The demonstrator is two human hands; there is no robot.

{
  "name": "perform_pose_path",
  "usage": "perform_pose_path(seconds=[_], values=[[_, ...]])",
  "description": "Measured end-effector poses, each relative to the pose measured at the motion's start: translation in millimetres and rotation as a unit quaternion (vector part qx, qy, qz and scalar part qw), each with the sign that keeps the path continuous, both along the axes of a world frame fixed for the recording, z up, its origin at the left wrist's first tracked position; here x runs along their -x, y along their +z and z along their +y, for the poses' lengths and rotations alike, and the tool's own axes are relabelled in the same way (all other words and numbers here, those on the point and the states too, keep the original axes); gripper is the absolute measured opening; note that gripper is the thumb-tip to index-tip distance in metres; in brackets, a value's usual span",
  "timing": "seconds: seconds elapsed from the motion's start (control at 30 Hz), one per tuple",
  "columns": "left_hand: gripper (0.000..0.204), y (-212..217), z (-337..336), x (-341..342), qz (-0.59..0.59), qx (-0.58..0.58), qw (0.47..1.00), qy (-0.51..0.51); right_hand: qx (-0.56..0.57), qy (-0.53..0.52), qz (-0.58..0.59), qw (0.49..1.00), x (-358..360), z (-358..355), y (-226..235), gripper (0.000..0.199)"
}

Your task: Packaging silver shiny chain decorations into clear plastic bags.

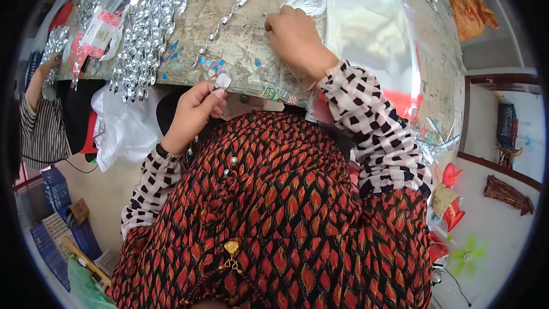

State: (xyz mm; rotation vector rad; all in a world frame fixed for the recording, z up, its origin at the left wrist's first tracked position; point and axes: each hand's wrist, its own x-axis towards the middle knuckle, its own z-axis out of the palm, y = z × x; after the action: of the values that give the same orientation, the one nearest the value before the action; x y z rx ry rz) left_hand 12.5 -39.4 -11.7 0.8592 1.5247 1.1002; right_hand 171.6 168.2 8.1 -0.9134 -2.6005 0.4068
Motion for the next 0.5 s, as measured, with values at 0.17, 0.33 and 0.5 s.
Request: perform_pose_path(seconds=[0.17, 0.33, 0.5], values=[[0.014, -2, -5, 18, -0.053, 0.008, 0.999, 0.005, -0.054, -0.006, -0.129, 0.99, 24, -13, -11, 0.015], [0.012, 21, 0, 27, -0.106, 0.014, 0.994, 0.005, 0.002, 0.009, -0.069, 0.998, 27, -11, -18, 0.014], [0.019, 26, 22, 35, -0.073, 0.048, 0.996, 0.002, 0.45, 0.004, 0.187, 0.873, 21, -9, 12, 0.012]])
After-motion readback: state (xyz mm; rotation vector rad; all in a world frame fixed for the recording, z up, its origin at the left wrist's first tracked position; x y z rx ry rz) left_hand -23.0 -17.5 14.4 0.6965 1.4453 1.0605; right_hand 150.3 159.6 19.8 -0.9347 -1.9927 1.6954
